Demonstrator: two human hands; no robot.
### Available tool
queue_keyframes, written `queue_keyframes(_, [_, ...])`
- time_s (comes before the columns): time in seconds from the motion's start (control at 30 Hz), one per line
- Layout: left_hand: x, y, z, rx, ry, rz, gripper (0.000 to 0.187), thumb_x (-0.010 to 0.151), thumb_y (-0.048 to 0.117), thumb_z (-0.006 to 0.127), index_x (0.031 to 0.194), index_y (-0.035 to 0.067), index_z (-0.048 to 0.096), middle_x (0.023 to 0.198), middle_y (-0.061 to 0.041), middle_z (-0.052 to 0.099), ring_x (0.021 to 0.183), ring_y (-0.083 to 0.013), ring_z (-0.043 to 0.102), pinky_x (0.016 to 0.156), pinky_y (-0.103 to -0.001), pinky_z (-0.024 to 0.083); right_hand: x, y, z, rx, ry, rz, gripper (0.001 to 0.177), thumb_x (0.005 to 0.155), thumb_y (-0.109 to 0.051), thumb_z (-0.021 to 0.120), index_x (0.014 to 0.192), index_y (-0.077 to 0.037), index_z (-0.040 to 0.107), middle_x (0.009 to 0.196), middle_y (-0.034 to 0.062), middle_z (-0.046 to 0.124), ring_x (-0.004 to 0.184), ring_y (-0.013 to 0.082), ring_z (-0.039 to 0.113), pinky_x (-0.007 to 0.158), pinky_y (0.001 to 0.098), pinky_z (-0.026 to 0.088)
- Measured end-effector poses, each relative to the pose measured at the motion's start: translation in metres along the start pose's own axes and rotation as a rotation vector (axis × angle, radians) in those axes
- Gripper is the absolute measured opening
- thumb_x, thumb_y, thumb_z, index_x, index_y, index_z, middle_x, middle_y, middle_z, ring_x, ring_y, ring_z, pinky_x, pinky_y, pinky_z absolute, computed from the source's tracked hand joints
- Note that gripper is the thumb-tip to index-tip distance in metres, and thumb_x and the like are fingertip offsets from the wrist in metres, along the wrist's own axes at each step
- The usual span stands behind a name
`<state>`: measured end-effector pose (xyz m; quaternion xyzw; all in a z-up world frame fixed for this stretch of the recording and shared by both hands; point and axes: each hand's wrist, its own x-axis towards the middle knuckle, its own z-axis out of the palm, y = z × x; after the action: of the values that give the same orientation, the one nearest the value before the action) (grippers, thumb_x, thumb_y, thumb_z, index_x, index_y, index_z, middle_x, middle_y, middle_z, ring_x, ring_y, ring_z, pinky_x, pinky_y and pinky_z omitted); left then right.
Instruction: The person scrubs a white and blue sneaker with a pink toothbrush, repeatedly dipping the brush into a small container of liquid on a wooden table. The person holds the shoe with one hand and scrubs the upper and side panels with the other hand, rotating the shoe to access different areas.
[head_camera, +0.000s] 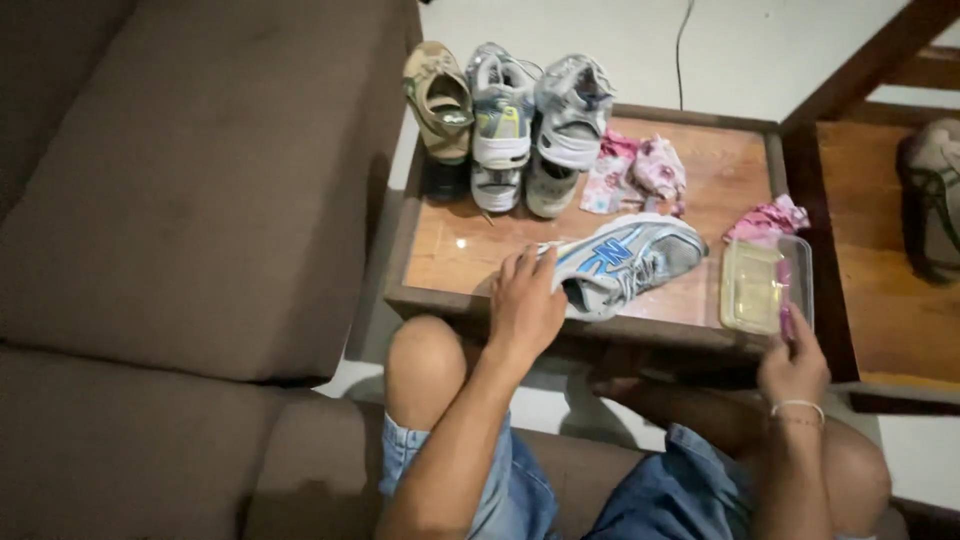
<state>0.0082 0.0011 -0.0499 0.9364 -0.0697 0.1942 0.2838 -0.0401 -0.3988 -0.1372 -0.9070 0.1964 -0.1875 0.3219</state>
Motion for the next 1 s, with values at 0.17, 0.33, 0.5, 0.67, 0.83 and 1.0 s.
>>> queue_keyframes(0.17, [0.005, 0.012, -0.029, -0.035, -0.235, -0.091, 0.059, 0.087, 0.025, 0.062, 0.143, 0.009, 0.055, 0.145, -0.018, 0.053, 0.138, -0.0370, 0.042, 0.095, -0.057, 0.048, 0.006, 0.007, 0.008, -0.082, 0.052, 0.035, 0.057, 0.100, -0.005, 0.060, 0.151, -0.031, 0.062, 0.123, 0.0177, 0.070, 0.110, 0.0423, 0.065, 0.095, 0.0551, 0.051])
queue_keyframes(0.33, [0.006, 0.019, -0.042, -0.082, -0.366, -0.147, 0.060, 0.093, 0.027, 0.057, 0.149, 0.007, 0.049, 0.152, -0.021, 0.047, 0.144, -0.0391, 0.036, 0.102, -0.058, 0.042, -0.024, -0.096, 0.015, 0.344, -0.146, -0.412, 0.056, 0.097, 0.019, 0.047, 0.150, 0.004, 0.054, 0.136, 0.0323, 0.060, 0.119, 0.0428, 0.059, 0.101, 0.0523, 0.046])
queue_keyframes(0.5, [0.005, 0.020, -0.043, -0.044, -0.340, -0.102, 0.059, 0.092, 0.025, 0.058, 0.148, 0.006, 0.050, 0.150, -0.023, 0.049, 0.142, -0.0415, 0.037, 0.102, -0.062, 0.043, -0.063, -0.177, 0.019, 0.314, -0.517, -0.505, 0.056, 0.086, 0.008, 0.061, 0.136, -0.017, 0.069, 0.132, 0.0100, 0.070, 0.125, 0.0273, 0.062, 0.104, 0.0453, 0.051])
queue_keyframes(0.67, [0.008, 0.020, -0.046, -0.056, -0.393, -0.113, 0.059, 0.094, 0.026, 0.055, 0.149, 0.006, 0.048, 0.152, -0.022, 0.047, 0.144, -0.0409, 0.035, 0.103, -0.062, 0.042, -0.038, -0.160, 0.014, 0.048, -0.296, -0.354, 0.054, 0.093, -0.003, 0.063, 0.142, -0.025, 0.066, 0.120, 0.0188, 0.072, 0.117, 0.0394, 0.064, 0.104, 0.0516, 0.050])
queue_keyframes(0.83, [0.011, 0.023, -0.055, -0.055, -0.449, -0.121, 0.059, 0.096, 0.027, 0.053, 0.151, 0.006, 0.046, 0.154, -0.021, 0.044, 0.146, -0.0389, 0.032, 0.104, -0.061, 0.041, -0.028, -0.119, 0.022, -0.047, -0.267, -0.186, 0.056, 0.096, -0.012, 0.063, 0.144, -0.039, 0.063, 0.124, 0.0163, 0.071, 0.116, 0.0410, 0.063, 0.103, 0.0512, 0.051])
queue_keyframes(1.0, [0.011, 0.025, -0.056, -0.051, -0.427, -0.124, 0.059, 0.095, 0.025, 0.054, 0.150, 0.005, 0.046, 0.153, -0.022, 0.045, 0.144, -0.0391, 0.034, 0.103, -0.058, 0.042, -0.043, -0.171, -0.003, 0.050, -0.335, -0.209, 0.045, 0.095, -0.010, 0.062, 0.137, -0.027, 0.068, 0.111, 0.0189, 0.075, 0.112, 0.0394, 0.066, 0.101, 0.0545, 0.052])
